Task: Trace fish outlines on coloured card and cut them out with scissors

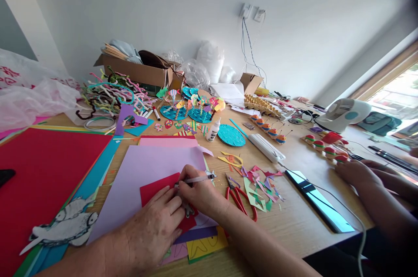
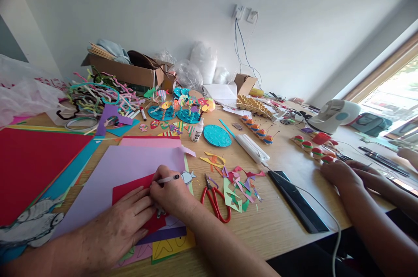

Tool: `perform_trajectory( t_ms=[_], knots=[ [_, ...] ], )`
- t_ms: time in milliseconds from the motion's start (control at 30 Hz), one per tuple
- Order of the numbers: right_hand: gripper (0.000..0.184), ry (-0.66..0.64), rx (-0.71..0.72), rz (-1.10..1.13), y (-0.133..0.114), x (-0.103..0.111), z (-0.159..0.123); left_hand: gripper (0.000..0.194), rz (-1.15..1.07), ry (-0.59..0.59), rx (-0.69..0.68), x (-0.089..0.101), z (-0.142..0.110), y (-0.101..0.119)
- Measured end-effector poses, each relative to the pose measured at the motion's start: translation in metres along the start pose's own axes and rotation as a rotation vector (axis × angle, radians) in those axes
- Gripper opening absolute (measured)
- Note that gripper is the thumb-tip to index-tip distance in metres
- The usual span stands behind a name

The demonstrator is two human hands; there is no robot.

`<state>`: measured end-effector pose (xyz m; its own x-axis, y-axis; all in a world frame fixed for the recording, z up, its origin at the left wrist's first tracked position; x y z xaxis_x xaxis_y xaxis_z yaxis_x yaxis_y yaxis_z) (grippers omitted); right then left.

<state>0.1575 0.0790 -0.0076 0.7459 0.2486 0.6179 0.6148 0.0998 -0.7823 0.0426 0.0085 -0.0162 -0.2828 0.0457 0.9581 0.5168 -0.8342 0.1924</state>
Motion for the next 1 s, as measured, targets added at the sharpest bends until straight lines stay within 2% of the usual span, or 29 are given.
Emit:
perform_trajectory(
  t_ms=[300, 533, 767, 1000],
  knots=[
    [0.015, 0.042, -0.018, -0.021, -0.0027, 0.0022, -0.0011, 0.024, 0.013, -0.025, 0.003, 0.0036, 0.0016, 0.0009],
    [0.015, 0.058, -0.033, 0.007, -0.0002, 0.0009, -0.0013, 0.024, 0.004, -0.001, -0.001, 0.0016, -0.0002, -0.0001],
    [0.012, 0.036, -0.064, 0.045, 0.0032, -0.0006, -0.0010, 0.022, -0.054, -0.017, 0.030, 0.0084, 0.0003, 0.0001],
    [0.012, 0.063, -0.043, 0.020, 0.0041, -0.0004, -0.0014, 0.021, 0.011, 0.021, -0.007, 0.0036, -0.0014, 0.0002]
  ],
)
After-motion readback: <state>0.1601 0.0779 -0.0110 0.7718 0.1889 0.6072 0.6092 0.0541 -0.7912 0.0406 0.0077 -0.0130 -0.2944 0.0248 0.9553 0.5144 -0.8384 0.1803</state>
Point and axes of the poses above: each hand's wrist, its own z-axis towards the middle knuckle, its own x-axis out of the back of the hand, y = z × x, the point moved 3 cm from there along z, towards the middle knuckle, and after that the axes turned 12 degrees about -x, right-handed, at the moved point
